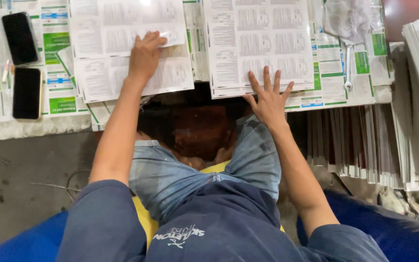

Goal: The person sorts and counts printed sheets of paper by flipping through them with both hands, then places them on a stack and adds sticky notes to the stack.

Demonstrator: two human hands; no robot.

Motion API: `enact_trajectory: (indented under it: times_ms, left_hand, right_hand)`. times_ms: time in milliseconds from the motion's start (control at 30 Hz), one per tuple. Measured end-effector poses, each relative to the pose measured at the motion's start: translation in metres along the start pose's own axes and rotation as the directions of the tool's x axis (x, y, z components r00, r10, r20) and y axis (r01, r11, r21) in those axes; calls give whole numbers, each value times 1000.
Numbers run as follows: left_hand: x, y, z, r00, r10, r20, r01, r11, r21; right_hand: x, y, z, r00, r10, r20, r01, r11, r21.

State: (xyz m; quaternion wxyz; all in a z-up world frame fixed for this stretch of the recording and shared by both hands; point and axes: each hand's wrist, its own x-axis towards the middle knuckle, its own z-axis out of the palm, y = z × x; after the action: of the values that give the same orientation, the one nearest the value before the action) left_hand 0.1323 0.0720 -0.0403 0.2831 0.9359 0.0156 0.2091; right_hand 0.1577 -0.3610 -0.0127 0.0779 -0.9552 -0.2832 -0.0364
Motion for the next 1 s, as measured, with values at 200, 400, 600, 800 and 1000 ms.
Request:
enact_trajectory:
  times_ms: [200, 400, 600, 800, 1000]
  left_hand:
    - [41, -12, -5, 999, 33, 35, -32, 999, -34]
    - [80, -31, 8, 997, 1, 76, -1, 1000, 4]
    - [99, -24, 11, 976, -142, 164, 123, 985, 121]
    - [47, 5, 20, 971, -193, 142, 175, 976, 127]
    - [-75, 72, -19, 981, -159, 109, 152, 986, 66]
  right_hand:
    - [-4, 2, 0, 999, 6, 34, -7, 1000, 18]
    - [-1, 1, -7, 997, 10, 82, -12, 1000, 23]
    - [10, 0, -16, 984, 25, 174, -28, 1000, 15]
    - [56, 9, -13, 964, 37, 263, -39, 999, 4]
    - [132, 11, -11, 950, 48, 308, -48, 999, -8]
